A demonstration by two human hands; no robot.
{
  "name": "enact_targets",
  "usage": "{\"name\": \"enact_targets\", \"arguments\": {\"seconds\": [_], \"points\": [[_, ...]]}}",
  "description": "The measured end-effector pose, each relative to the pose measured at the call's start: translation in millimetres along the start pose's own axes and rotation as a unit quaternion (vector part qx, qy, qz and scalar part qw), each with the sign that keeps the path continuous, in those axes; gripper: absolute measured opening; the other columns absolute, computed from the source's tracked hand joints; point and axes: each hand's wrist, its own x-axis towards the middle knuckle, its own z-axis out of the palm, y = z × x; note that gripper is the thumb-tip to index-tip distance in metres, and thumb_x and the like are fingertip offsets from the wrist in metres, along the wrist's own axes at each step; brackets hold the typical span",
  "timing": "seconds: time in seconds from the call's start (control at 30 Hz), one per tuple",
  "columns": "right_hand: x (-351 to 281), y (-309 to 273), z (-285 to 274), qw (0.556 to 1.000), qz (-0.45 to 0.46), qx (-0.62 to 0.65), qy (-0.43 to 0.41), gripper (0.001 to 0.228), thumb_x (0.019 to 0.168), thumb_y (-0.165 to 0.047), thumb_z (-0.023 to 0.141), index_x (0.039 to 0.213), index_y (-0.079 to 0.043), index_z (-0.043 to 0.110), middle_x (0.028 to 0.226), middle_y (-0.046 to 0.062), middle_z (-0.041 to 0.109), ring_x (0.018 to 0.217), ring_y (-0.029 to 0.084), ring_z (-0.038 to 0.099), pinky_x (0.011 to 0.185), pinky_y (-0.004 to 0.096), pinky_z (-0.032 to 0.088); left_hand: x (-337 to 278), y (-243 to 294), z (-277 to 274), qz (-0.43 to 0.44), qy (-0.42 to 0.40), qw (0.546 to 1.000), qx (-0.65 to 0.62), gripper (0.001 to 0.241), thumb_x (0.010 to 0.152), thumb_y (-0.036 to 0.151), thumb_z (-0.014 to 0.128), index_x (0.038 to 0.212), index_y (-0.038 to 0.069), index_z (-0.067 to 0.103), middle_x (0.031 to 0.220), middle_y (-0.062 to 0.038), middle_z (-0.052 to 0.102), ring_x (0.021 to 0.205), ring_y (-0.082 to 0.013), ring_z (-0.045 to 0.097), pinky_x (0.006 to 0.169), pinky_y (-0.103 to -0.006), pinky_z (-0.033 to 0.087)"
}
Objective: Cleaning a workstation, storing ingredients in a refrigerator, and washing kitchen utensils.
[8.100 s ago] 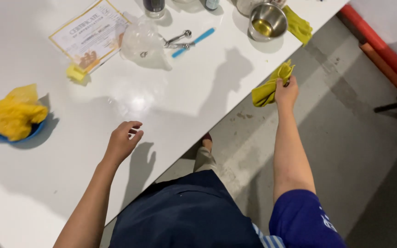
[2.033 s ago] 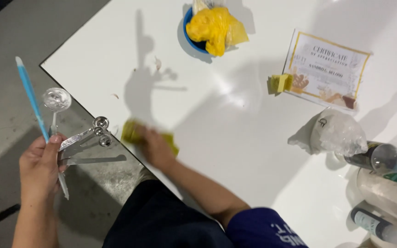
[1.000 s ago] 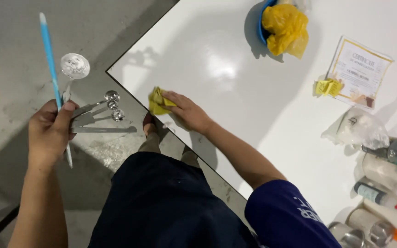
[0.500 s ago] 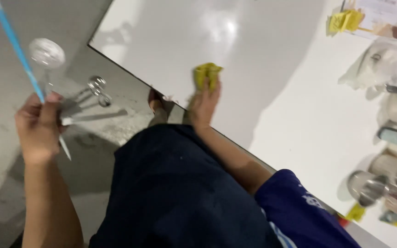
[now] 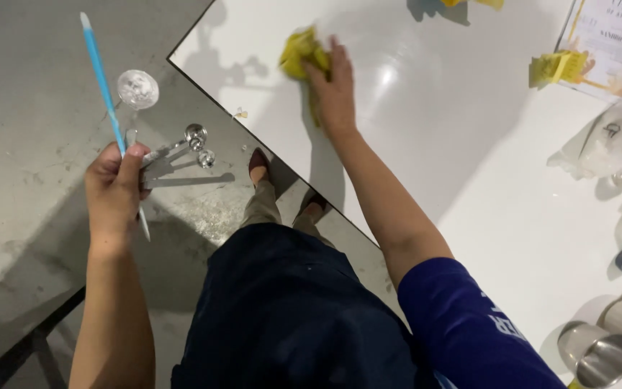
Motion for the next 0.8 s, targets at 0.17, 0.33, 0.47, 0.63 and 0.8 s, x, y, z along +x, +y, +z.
{"name": "enact_targets", "arguments": {"seconds": [0.17,0.33,0.47,0.63,0.8], "points": [[-23.8,-7.3,73.5,0.981,0.099,0.145,0.083,0.051,0.110,-0.009,0.041,0.160,-0.010,0.030,0.166,0.024,0.029,0.152,0.039,0.031,0.127,0.049,0.028,-6.8,-14.7,-7.3,-0.025,0.030,0.999,0.008,0.023,0.109,0.026,0.064,0.095,0.008,0.068,0.069,0.006,0.055,0.055,-0.0032,0.044,0.049,-0.0219,0.034],[-89.5,-65.2,106.7,0.969,-0.082,0.087,-0.216,0.043,0.104,0.005,0.036,0.134,-0.018,0.056,0.166,0.006,0.044,0.138,0.028,0.056,0.090,0.032,0.060,-11.1,2.1,-11.5,-0.016,0.056,0.998,-0.006,0.023,0.111,0.027,0.065,0.097,0.009,0.068,0.071,0.007,0.055,0.058,-0.0029,0.045,0.053,-0.0206,0.037],[-79.3,58.7,74.2,0.974,-0.009,0.177,-0.141,0.050,0.090,0.007,0.053,0.135,-0.013,0.061,0.144,0.011,0.061,0.127,0.030,0.062,0.109,0.041,0.052,1.1,18.9,-14.7,0.008,0.048,0.999,0.005,0.023,0.112,0.026,0.063,0.098,0.009,0.068,0.072,0.007,0.055,0.058,-0.0034,0.044,0.052,-0.0213,0.035],[-33.6,60.9,-91.8,0.947,0.088,0.268,0.155,0.027,0.105,-0.014,0.047,0.123,0.003,0.058,0.124,0.018,0.053,0.105,0.029,0.071,0.088,0.044,0.060,3.1,34.2,-12.2,0.010,0.049,0.998,0.033,0.021,0.117,0.023,0.060,0.103,0.009,0.065,0.075,0.008,0.050,0.061,-0.0035,0.042,0.054,-0.0206,0.035],[-2.4,75.4,-13.4,0.979,0.096,-0.147,0.106,0.045,0.100,-0.023,0.058,0.145,-0.017,0.056,0.154,0.014,0.041,0.142,0.035,0.040,0.116,0.058,0.034,19.7,52.3,29.4,-0.024,0.021,0.994,0.103,0.019,0.119,0.022,0.059,0.106,0.009,0.066,0.078,0.005,0.054,0.060,-0.0037,0.043,0.050,-0.0203,0.032]]}}
